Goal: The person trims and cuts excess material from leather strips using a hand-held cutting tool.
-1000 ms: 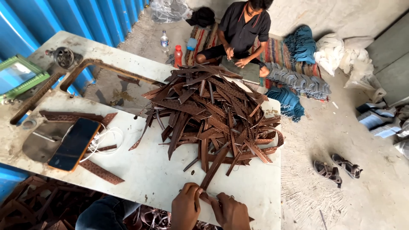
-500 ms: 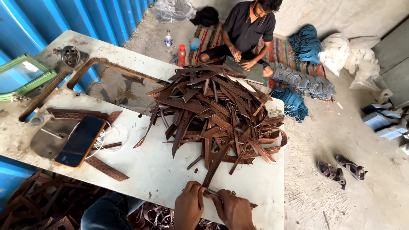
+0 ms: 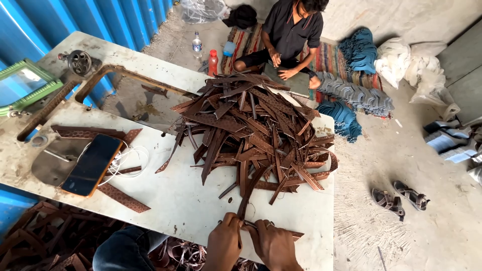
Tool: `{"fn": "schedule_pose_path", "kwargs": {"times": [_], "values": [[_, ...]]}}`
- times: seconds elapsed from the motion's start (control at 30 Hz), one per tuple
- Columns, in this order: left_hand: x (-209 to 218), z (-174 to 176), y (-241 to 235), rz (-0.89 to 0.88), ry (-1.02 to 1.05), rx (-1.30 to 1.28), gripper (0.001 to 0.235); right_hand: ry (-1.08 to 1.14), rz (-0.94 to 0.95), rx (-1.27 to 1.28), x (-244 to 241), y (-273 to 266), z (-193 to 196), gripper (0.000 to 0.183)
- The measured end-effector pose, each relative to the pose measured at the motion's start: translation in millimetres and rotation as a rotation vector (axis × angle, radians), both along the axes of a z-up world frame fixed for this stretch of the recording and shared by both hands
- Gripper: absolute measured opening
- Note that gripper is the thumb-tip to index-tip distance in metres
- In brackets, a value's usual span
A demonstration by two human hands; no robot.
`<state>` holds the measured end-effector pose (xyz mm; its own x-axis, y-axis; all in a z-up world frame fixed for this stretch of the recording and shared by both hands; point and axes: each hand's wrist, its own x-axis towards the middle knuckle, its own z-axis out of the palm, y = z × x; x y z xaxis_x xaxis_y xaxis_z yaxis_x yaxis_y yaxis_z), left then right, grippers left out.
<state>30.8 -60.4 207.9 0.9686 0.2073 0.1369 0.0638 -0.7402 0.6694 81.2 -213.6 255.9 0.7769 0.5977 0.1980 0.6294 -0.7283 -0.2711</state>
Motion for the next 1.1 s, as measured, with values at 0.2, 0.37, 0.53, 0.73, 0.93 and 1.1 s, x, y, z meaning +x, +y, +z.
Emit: {"fn": "schedule_pose_path", "kwargs": {"times": [0.2, 0.37, 0.53, 0.73, 0.93, 1.1], "values": [[6.7, 3.1, 7.1, 0.069, 0.077, -0.118, 0.016, -0.013, -0.067, 0.026, -5.7, -0.3, -15.6, 0.027], [5.4, 1.9, 4.8, 0.070, 0.055, -0.107, 0.015, -0.034, -0.109, 0.047, -5.8, 0.5, -13.9, 0.026], [2.8, 1.1, 2.0, 0.047, -0.005, -0.067, 0.014, -0.101, 0.007, 0.028, 1.7, -1.2, -7.6, 0.028], [0.7, -1.1, -3.8, 0.025, -0.007, -0.006, 0.015, 0.064, 0.101, -0.111, 9.7, -4.5, 4.9, 0.028], [-5.0, -0.8, -0.1, 0.097, -0.080, -0.084, 0.014, 0.137, 0.074, -0.027, 5.8, -8.5, 1.0, 0.030], [-8.7, 3.4, 2.1, 0.121, -0.068, -0.182, 0.014, 0.304, -0.162, 0.100, -2.6, -5.5, 14.2, 0.029]]}}
